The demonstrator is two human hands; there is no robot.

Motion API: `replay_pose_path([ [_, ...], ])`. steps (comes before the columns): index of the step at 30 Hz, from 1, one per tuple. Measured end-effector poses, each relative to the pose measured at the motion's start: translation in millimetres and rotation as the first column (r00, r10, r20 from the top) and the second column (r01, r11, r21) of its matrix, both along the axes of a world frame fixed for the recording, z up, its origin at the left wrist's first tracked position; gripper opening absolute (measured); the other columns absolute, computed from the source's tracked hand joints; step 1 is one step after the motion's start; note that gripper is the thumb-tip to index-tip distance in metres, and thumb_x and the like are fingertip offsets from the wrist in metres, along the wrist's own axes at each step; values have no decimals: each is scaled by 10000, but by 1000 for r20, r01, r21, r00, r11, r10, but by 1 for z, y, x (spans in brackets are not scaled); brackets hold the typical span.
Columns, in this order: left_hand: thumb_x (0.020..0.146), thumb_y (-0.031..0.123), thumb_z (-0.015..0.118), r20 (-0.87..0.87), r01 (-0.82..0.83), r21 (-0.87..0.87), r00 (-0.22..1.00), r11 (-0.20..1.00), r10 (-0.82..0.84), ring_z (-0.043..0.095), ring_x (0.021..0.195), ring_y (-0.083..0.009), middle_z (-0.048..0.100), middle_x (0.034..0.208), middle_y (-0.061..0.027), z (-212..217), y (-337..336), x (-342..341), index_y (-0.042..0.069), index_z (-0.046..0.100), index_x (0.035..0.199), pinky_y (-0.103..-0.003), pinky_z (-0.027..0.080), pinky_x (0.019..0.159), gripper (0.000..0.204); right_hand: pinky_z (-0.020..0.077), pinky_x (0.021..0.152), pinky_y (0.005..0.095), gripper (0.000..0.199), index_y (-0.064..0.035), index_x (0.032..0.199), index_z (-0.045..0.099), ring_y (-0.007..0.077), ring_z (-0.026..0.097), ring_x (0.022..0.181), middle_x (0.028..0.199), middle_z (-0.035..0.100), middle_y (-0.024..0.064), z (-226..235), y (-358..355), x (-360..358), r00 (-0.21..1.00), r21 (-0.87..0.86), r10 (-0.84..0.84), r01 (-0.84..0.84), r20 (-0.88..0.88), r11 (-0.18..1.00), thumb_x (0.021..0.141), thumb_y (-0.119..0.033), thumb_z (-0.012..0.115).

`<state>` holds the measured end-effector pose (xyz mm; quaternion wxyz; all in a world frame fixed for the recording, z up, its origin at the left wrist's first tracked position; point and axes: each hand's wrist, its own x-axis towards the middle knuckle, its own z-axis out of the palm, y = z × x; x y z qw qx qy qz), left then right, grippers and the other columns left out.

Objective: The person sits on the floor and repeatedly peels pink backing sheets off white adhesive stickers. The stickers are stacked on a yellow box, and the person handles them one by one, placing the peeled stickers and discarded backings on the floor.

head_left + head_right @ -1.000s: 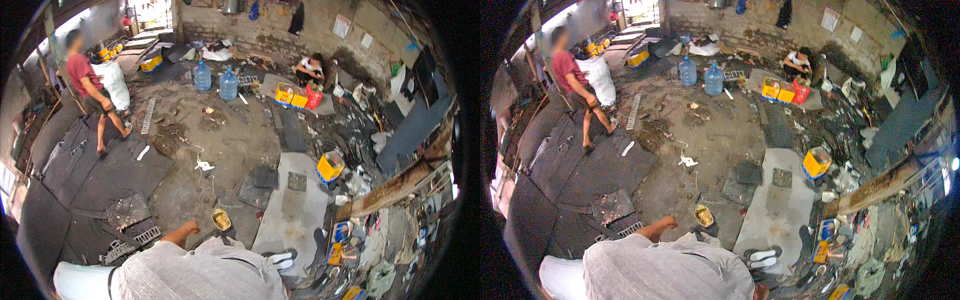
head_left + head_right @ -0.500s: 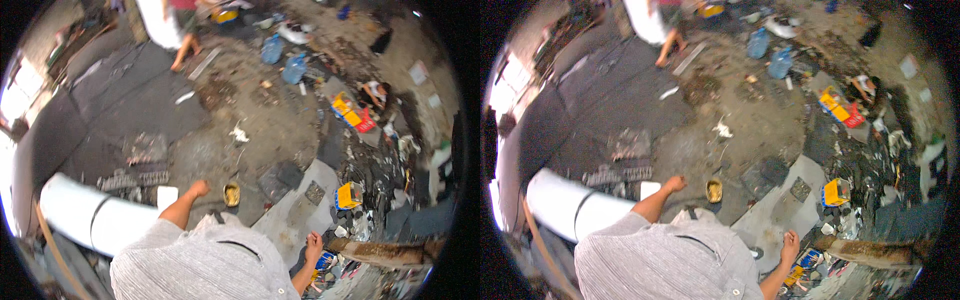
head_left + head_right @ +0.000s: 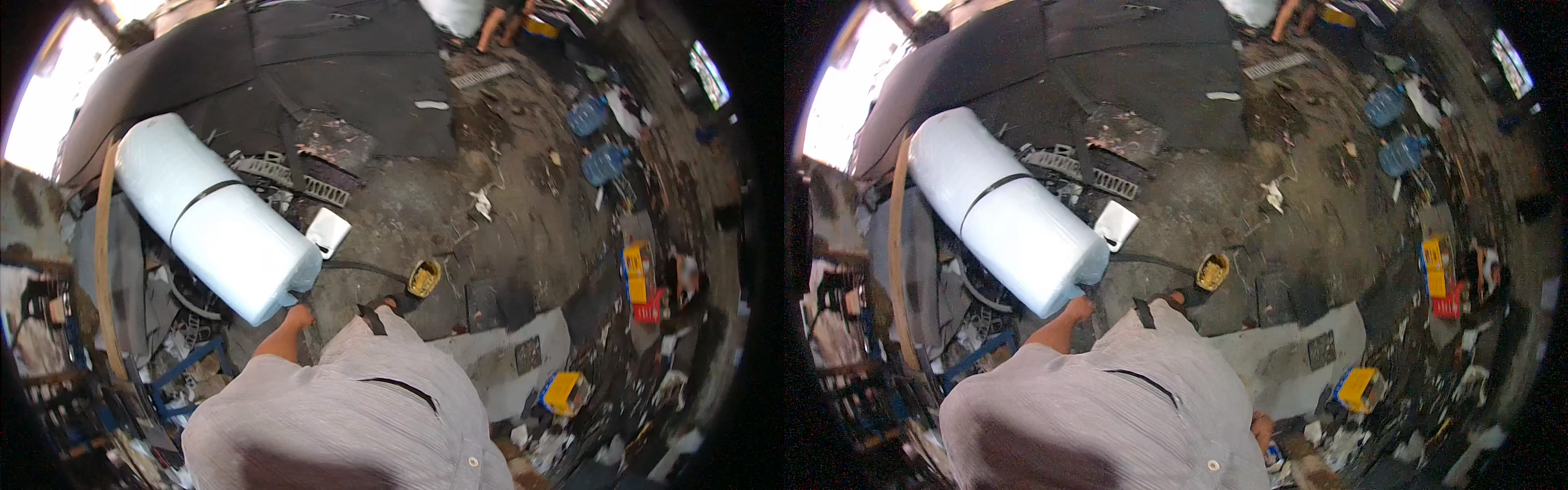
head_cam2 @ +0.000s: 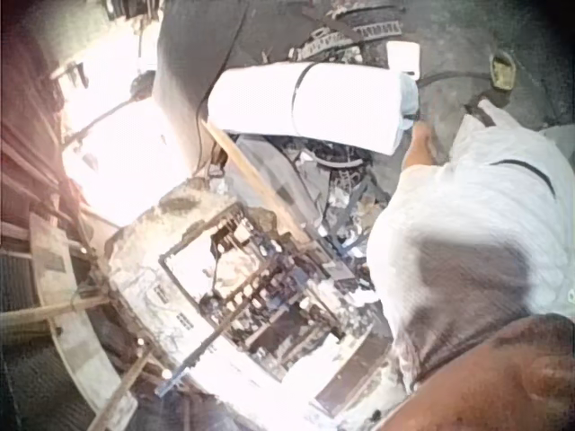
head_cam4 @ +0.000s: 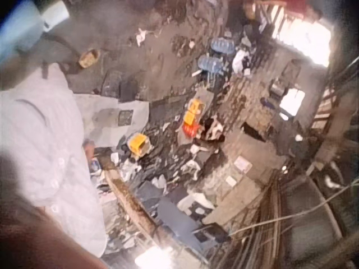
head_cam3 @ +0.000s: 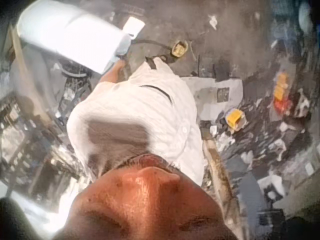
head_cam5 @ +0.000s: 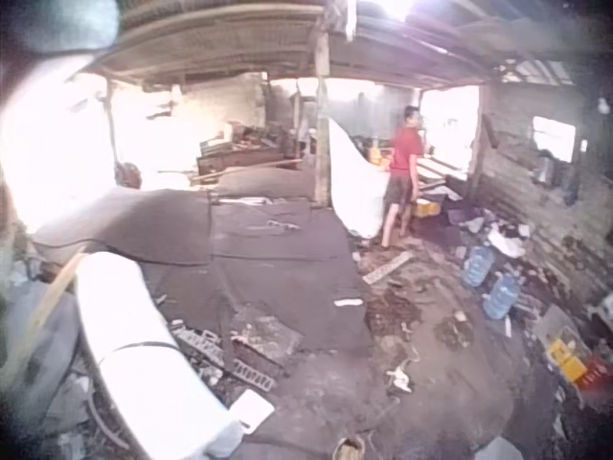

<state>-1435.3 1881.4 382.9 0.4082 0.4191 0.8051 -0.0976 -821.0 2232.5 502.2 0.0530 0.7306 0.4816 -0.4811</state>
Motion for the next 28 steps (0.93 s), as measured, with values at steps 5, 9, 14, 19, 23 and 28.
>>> replay_pose_path([
  [5,954,359,606,58,164,-98,986,982,-159,699,1125,-384,746,1146,-203,-16,3,14,83,797,1074,-504,572,936,357,539,719,310,270,-61,1188,729,139,656,871,958,727,63,40,61,-16,994,329,5,31,-107,944,993,-244,689],
  [9,934,342,652,37,396,118,915,911,-402,704,1092,-362,746,1138,-203,-12,72,-41,60,764,1102,-453,565,920,347,557,935,350,357,-82,1281,698,226,718,1077,1176,751,115,89,54,-62,921,573,-24,262,-389,777,961,-230,754],
  [14,905,167,751,372,-442,113,849,890,374,694,785,-207,723,876,-123,-7,206,-100,46,696,1179,-339,555,749,304,571,920,355,377,-70,1243,697,243,740,1044,1157,762,138,99,-20,-74,980,563,-141,198,-144,803,922,-247,787],
  [19,894,230,780,193,-44,315,981,948,-18,723,963,-294,771,1065,-175,17,326,-113,-2,682,1278,-393,556,850,458,577,892,369,327,-59,1190,710,259,753,988,1088,779,136,80,-103,-70,917,457,-380,392,-123,798,916,-221,787],
  [23,896,251,782,200,53,311,972,949,-119,727,1010,-317,766,1118,-179,18,383,-84,2,686,1282,-397,553,883,469,548,910,314,257,-46,1215,718,142,702,1023,1106,759,54,153,-98,-74,814,528,-531,566,-235,633,968,-111,745],
  [28,902,278,773,297,296,375,859,878,-417,733,1031,-323,767,1139,-186,-4,412,-58,3,684,1274,-406,560,889,470,518,931,311,328,-84,1253,715,132,634,1036,1099,711,31,392,-59,-95,841,881,-312,473,-442,25,928,-75,762],
])
